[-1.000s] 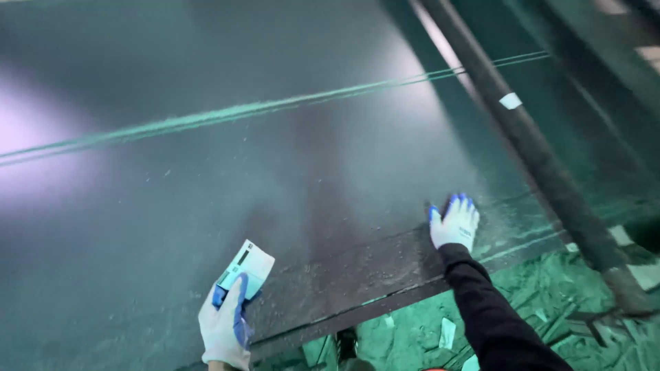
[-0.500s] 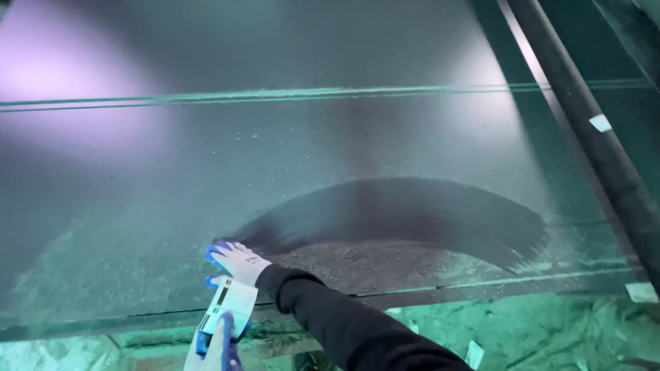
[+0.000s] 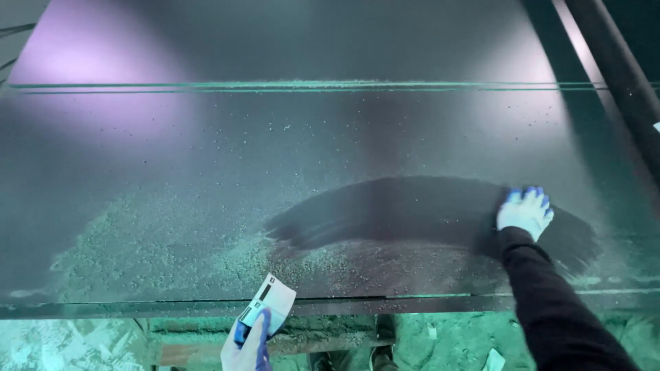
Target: The person checks a machine control panel, then cleans a large black panel using a cloth and an air blow gun to remove dust in a woodworking shop.
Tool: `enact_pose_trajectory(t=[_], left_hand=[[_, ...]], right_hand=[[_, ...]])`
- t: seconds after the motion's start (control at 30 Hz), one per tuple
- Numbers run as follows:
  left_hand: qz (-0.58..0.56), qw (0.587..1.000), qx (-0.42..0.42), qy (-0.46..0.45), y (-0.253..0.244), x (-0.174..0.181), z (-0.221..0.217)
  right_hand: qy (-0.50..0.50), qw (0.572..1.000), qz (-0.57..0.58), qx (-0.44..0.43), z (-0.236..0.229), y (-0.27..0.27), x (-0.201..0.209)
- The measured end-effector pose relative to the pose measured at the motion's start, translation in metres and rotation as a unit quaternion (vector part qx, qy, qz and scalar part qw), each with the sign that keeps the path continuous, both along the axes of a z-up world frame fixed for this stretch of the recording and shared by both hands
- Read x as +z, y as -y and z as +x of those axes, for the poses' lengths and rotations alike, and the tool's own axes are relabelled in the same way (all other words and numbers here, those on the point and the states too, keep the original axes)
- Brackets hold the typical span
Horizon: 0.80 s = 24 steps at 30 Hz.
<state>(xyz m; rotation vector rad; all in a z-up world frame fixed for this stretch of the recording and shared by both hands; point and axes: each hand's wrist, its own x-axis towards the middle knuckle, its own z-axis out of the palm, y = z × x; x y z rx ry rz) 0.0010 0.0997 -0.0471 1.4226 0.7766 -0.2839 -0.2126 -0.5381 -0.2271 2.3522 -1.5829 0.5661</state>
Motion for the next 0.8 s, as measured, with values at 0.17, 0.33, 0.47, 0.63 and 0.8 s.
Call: enact_pose_trajectory(t=[0.17,0.33,0.47,0.63,0.8], left_hand=[[-0.02,0.999,-0.01,-0.031,0.013,0.007,-0.003],[0.088,0.993,-0.071,-0.043,0.01,0.054,-0.001],[0.069,0.994,-0.083,-0.009,-0.005,0.083,-0.003],[0.09,0.99,-0.097,-0.042,0.008,0.087,-0.008],[0.085,0.993,-0.078,-0.032,0.032,0.031,-0.011]], right_hand=[[-0.126,0.982,0.127,0.06,0.154,-0.19,0.1],[-0.118,0.716,0.297,0.62,0.281,-0.437,0.182],[0.24,0.398,0.69,0.555,0.302,-0.509,0.085],[0.165,0.74,0.473,0.448,0.24,-0.353,0.226],[0.276,0.944,0.081,0.164,0.046,-0.005,0.042]])
